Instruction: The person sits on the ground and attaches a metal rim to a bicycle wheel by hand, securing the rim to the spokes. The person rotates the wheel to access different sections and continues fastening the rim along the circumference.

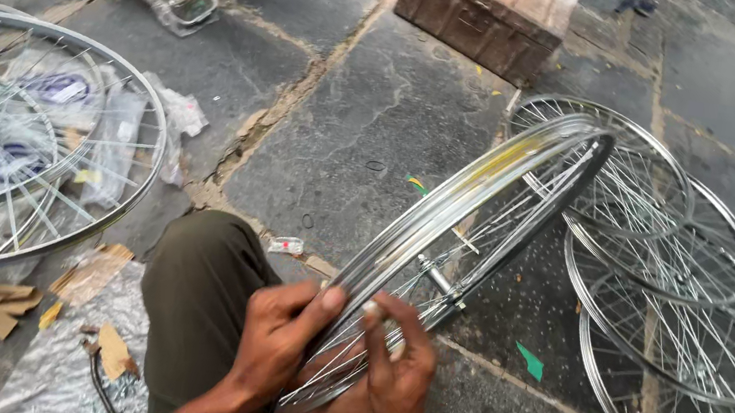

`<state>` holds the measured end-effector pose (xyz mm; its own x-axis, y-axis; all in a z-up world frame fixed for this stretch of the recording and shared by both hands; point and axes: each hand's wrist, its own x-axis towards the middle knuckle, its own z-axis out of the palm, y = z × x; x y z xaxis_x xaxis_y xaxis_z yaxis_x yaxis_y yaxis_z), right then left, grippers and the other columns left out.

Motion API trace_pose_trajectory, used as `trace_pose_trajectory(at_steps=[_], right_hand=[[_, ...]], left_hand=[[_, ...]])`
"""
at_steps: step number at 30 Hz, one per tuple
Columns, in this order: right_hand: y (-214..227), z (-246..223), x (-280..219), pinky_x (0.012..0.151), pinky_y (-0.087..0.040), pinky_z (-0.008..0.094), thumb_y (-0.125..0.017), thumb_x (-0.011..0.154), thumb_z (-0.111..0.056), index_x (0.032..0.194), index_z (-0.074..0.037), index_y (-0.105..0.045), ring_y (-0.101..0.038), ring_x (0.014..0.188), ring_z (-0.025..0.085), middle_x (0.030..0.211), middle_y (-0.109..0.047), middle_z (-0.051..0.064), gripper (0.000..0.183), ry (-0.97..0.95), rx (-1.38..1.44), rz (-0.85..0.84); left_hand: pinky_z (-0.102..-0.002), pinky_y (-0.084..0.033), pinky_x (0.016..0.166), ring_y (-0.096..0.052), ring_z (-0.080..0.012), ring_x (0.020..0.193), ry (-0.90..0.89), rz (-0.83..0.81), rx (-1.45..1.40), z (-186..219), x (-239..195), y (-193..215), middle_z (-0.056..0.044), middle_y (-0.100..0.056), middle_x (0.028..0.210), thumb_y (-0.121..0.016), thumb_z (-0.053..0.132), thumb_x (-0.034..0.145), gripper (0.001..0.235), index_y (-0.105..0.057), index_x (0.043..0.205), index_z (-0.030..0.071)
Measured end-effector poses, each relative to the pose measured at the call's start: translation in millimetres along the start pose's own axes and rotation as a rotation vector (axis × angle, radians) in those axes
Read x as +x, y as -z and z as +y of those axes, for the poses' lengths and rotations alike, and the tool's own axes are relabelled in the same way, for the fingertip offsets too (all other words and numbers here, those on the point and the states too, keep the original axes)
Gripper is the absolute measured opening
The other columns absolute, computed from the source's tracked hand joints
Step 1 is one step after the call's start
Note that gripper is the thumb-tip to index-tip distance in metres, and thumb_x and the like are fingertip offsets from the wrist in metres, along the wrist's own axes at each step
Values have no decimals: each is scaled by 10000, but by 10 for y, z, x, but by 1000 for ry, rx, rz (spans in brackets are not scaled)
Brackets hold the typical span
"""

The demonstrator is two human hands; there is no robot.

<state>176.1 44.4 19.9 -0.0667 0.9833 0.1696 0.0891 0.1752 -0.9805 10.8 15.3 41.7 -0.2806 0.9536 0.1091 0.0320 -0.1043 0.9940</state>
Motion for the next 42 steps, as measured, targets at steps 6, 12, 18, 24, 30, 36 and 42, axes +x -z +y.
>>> trace_pose_trajectory(at_steps=[6,12,18,24,30,36,42], right_hand=[[181,69,-36,984,-472,353,-677,943,-114,1222,-4,-676,-627,1114,203,1126,-691,89,300,47,114,-434],[35,4,-76,996,-518,410,-772,852,-44,1190,13,-686,-679,1095,230,1113,-734,118,354,39,240,-317],[4,-167,51,1022,-471,372,-722,736,-5,1272,13,-628,-638,1134,205,1157,-699,79,544,110,378,-542],[26,-132,-9,774,-566,329,-680,840,-71,1114,-59,-666,-705,960,141,975,-662,-13,275,-114,-333,-208],[-60,-164,22,951,-483,370,-787,816,-34,1001,-18,-603,-600,1049,208,1062,-619,70,261,176,247,-283],[-46,-101,45,986,-451,358,-734,695,-26,1215,-11,-608,-594,1082,207,1105,-653,70,535,62,439,-449],[-81,163,2,913,-521,353,-686,778,6,1157,-50,-631,-676,996,194,1017,-711,44,387,103,-16,-233]], left_hand=[[-259,-379,553,-475,-53,629,-2,31,-325,-302,-214,40,18,-561,658,-737,232,947,336,-610,725,13],[-260,-426,579,-534,-81,653,84,6,-318,-214,-177,71,-30,-627,715,-756,265,928,306,-682,844,-20],[-257,-495,670,-617,-90,750,135,42,-305,-123,-188,32,-40,-690,817,-731,266,916,294,-697,956,-23],[-262,-501,657,-616,-93,730,151,44,-303,-232,-207,28,-34,-704,804,-747,256,882,280,-711,983,-2],[-259,-473,672,-570,-85,761,66,-7,-320,-341,-180,81,-31,-653,817,-768,242,952,284,-689,941,-31],[-258,-502,704,-614,-93,778,40,32,-354,-270,-173,44,-26,-693,852,-759,252,899,289,-685,968,-18],[-276,-482,734,-609,-116,816,-10,10,-457,-224,-223,78,-57,-674,896,-666,107,840,240,-665,1042,-24]])
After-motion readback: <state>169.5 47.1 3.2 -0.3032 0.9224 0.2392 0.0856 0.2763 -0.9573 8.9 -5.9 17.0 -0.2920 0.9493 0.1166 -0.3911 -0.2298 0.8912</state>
